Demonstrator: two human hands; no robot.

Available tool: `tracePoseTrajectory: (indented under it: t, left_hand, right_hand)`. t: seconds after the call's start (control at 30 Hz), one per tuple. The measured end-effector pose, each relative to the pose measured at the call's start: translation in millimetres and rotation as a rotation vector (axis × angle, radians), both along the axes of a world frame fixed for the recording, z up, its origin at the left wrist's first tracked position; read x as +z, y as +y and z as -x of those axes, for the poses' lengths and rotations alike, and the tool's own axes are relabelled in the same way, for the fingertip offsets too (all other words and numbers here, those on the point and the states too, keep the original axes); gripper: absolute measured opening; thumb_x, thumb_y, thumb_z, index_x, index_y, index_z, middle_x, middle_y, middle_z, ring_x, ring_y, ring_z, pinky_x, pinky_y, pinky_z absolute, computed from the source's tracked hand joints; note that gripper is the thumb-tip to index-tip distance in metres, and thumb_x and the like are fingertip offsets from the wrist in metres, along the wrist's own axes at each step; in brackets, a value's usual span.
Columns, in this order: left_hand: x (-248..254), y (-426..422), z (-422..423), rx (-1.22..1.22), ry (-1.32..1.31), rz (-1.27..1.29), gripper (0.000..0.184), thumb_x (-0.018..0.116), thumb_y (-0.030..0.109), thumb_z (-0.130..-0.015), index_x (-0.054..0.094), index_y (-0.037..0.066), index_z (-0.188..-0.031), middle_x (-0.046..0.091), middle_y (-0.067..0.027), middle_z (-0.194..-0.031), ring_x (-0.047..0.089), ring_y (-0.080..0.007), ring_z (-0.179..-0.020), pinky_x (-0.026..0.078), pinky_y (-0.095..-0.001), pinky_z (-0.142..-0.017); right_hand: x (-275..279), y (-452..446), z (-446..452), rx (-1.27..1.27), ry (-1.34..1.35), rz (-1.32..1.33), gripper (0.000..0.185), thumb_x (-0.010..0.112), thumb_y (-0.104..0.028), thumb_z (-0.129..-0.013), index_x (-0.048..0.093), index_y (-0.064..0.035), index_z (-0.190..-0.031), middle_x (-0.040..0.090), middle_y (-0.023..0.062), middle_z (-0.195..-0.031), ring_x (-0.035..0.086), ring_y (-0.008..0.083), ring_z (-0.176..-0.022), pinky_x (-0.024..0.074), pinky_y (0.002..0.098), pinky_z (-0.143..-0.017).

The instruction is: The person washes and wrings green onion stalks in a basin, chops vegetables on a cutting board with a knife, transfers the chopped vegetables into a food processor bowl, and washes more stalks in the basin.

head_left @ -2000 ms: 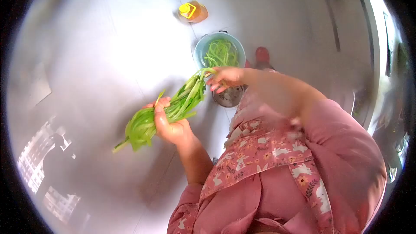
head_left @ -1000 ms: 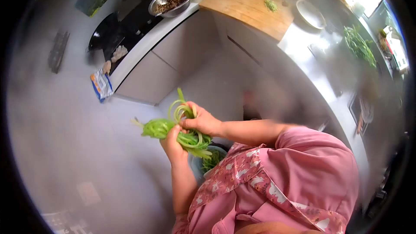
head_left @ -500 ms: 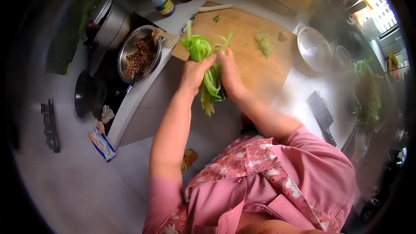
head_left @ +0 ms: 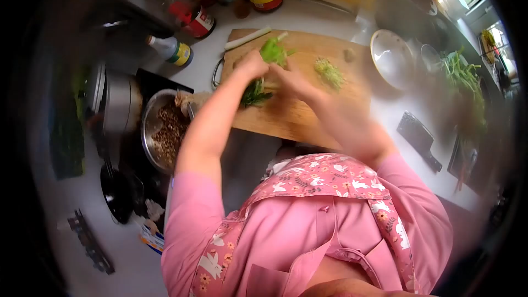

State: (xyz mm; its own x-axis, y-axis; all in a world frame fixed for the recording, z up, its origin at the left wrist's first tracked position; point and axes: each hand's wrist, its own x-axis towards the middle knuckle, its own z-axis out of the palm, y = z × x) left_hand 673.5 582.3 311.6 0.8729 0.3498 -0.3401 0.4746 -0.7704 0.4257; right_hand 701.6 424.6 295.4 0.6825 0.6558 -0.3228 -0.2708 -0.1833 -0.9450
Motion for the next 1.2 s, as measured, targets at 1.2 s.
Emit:
tracePoseTrajectory:
  t: [1.2]
  left_hand:
    - [29, -39, 12, -0.285, -0.287, -0.419, 0.086, 0.062, 0.045, -0.079, 0.023, 0.003, -0.143, 0.022, -0.0179, -0.148, 0.011, -0.0303, -0.141, 0.008, -0.0547, -0.11]
  right_hand:
    - [-6, -119, 115, -0.143, -0.973, 0.209, 0.012, 0.064, -0.014, -0.078, 0.061, -0.0033, -0.072, 0.061, 0.0112, -0.108, 0.054, 0.0299, -0.104, 0.0427, 0.0403, -0.087]
